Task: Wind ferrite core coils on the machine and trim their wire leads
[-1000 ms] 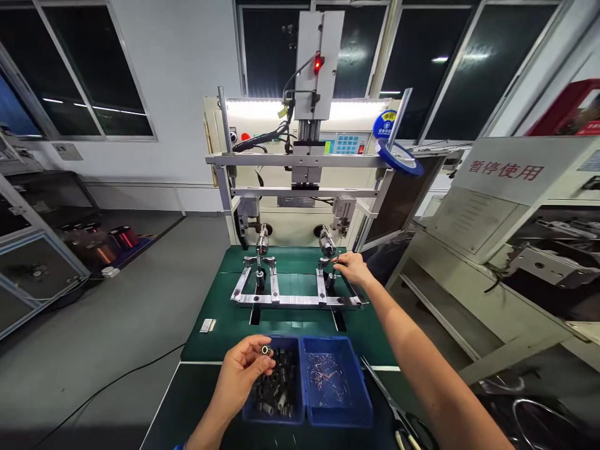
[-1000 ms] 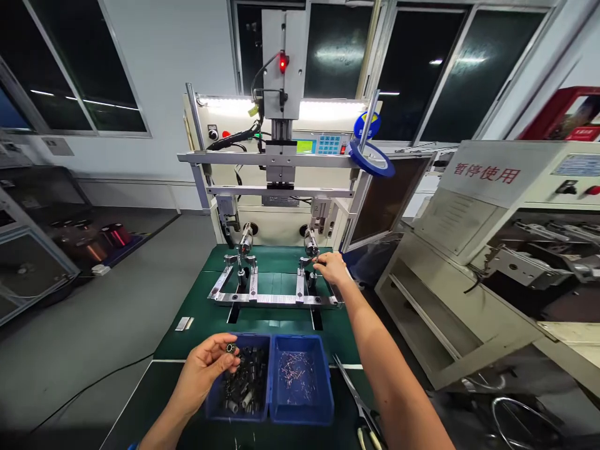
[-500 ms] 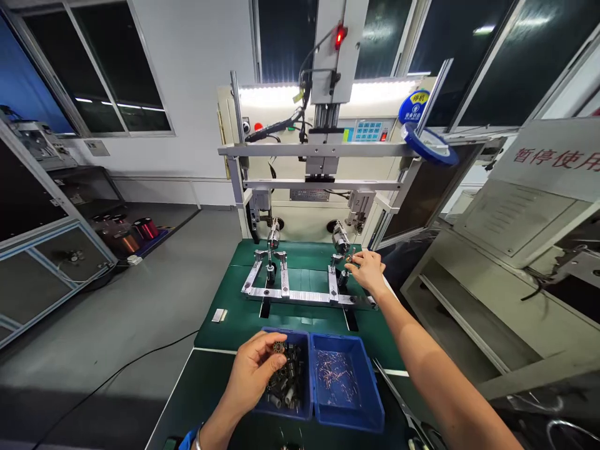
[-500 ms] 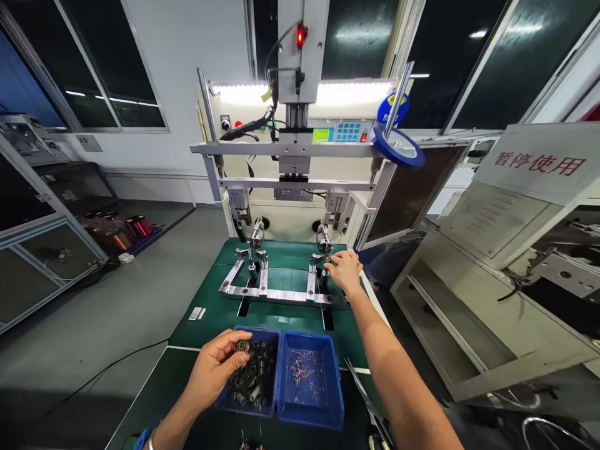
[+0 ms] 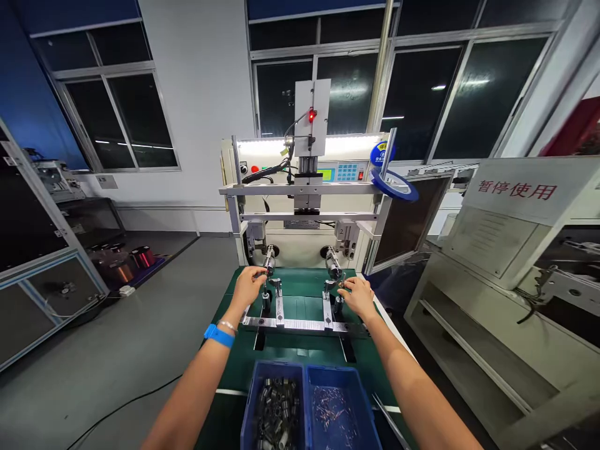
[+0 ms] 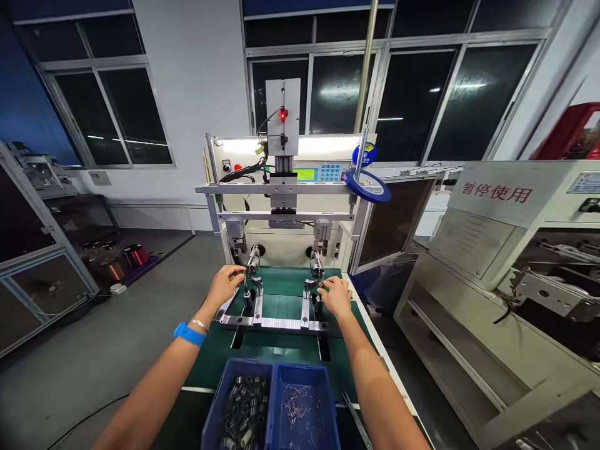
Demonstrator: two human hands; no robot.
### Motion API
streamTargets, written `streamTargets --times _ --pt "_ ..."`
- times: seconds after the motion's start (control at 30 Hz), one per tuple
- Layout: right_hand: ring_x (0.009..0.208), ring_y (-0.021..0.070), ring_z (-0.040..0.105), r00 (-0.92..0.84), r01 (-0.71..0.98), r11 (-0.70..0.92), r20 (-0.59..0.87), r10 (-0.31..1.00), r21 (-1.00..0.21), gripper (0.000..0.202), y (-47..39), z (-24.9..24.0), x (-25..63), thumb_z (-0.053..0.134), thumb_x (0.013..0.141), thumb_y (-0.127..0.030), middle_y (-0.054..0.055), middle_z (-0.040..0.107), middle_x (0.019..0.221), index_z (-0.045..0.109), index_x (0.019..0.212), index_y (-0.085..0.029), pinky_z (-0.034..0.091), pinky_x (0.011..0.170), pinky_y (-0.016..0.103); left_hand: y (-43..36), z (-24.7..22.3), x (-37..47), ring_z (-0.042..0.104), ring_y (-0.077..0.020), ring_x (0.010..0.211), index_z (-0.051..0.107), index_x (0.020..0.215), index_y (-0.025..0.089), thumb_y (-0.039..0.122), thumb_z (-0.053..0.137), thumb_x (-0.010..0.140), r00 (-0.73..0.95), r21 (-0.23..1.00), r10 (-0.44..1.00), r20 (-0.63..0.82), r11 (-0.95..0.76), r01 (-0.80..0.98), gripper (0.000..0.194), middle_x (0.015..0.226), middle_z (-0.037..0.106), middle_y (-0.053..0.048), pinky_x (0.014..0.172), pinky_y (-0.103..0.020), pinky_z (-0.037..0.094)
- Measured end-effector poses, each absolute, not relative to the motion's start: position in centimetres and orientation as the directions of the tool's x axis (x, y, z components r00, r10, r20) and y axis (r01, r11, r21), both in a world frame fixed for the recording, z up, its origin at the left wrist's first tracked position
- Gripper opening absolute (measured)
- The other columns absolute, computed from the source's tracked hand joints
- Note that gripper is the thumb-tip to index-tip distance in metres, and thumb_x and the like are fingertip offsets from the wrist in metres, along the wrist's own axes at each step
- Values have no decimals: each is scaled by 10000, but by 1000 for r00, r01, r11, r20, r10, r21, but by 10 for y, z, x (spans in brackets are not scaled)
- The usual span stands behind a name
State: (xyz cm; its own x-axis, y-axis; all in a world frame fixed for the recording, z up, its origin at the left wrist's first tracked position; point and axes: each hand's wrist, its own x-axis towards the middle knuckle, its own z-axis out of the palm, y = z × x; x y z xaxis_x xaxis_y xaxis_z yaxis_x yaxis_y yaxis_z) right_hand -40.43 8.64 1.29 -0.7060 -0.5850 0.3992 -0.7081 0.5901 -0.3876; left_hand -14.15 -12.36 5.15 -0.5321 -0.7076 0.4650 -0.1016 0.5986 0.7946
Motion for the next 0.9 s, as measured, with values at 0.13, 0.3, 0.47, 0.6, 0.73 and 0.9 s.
streamTargets --times 0.13,0.3,0.47,0.6,0.73,0.9 --pt "1130 248 536 -699 -715 579 404 -590 -392 138 87 13 -404 648 894 -298 58 630 1134 665 953 -175 447 951 461 -155 47 -162 619 -241 1047 670 956 154 304 654 883 -538 724 -710 456 647 -240 167 1111 669 -78 931 -486 502" --pt "1117 250 535 -691 -723 559 419 -589 -405 146 87 11 -406 654 883 -305 57 629 1109 666 944 -173 447 935 458 -156 26 -161 597 -261 1114 675 976 158 319 652 884 -545 659 -717 435 666 -350 186 1171 657 -88 961 -510 483" --pt "1115 253 527 -691 -723 556 412 -595 -410 175 87 8 -410 651 880 -332 59 618 1125 660 961 -177 441 933 454 -158 26 -158 542 -283 1217 686 1011 168 318 645 888 -569 622 -701 429 686 -376 198 1219 653 -90 1038 -556 408" --pt "1110 255 518 -682 -731 547 421 -597 -409 192 87 5 -414 649 877 -355 65 609 1123 653 949 -176 428 933 453 -159 28 -155 536 -269 1219 705 987 184 309 648 883 -601 603 -682 416 702 -379 172 1221 662 -76 1036 -526 406" --pt "1122 262 508 -691 -722 548 412 -594 -421 186 87 4 -414 667 859 -342 63 612 1115 660 941 -176 424 930 455 -148 23 -154 439 -315 1284 732 968 208 375 653 858 -521 594 -737 431 666 -450 215 1218 657 -76 1036 -559 349" --pt "1136 272 473 -700 -714 542 410 -585 -444 157 86 3 -416 670 842 -319 66 609 1125 674 911 -178 391 934 452 -141 17 -156 375 -337 1296 767 915 252 358 634 857 -486 573 -756 438 651 -497 179 1229 651 -78 1024 -529 324"
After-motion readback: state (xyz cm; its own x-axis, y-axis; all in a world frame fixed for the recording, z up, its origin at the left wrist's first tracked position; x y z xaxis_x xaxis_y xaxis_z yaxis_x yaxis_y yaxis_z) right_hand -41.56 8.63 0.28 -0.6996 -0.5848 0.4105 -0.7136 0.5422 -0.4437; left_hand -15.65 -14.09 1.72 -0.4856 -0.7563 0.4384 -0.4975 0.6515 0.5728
